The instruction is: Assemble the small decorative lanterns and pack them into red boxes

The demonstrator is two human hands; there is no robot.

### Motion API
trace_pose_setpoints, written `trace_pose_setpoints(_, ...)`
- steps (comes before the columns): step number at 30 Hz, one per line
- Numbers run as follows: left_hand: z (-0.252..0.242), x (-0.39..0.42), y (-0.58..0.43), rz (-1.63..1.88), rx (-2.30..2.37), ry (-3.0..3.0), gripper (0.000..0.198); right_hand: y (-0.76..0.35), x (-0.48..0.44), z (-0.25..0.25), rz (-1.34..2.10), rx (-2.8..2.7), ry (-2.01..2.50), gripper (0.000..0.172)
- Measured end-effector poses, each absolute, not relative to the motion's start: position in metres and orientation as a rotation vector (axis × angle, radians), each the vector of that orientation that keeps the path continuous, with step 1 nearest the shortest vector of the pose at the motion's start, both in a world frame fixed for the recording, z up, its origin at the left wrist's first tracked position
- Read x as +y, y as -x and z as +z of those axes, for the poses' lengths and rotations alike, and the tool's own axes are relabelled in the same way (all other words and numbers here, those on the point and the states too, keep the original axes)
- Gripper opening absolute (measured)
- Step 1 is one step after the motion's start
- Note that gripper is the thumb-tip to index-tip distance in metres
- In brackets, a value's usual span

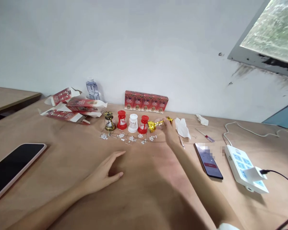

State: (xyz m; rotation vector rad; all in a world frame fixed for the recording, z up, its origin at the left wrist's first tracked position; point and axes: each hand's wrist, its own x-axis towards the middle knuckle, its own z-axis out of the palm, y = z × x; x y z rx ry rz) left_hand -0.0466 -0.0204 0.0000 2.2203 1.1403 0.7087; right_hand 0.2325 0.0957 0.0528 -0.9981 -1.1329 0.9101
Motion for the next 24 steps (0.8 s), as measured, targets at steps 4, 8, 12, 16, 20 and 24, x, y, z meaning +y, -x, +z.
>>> trace_pose_setpoints(4, -0.004, -0.020, 0.047, 0.944, 1.069, -2.275, 0.084, -0.171, 0.021, 0.036, 1.488, -0.948, 0.982, 0.029)
trace_pose_setpoints(8, -0.011, -0.019, 0.047, 1.240, 0.749, -2.433, 0.076, -0.117, -0.030, 0.012, 1.812, -0.931, 0.921, 0.030)
trace_pose_setpoints(12, -0.013, -0.020, 0.048, 1.330, 0.779, -2.392, 0.057, -0.126, -0.017, 0.004, 1.221, -1.472, 1.056, 0.032)
trace_pose_setpoints(16, -0.011, -0.019, 0.051, 1.370, 0.989, -2.226, 0.051, -0.186, 0.035, -0.006, 0.466, -1.575, 1.298, 0.029)
trace_pose_setpoints(20, -0.011, -0.016, 0.053, 1.306, 1.106, -2.238, 0.050, -0.237, 0.076, -0.018, 0.030, -1.763, 1.455, 0.028)
trace_pose_setpoints(24, -0.009, -0.016, 0.053, 1.283, 1.173, -2.268, 0.050, -0.250, 0.085, -0.022, -0.147, -1.887, 1.578, 0.023)
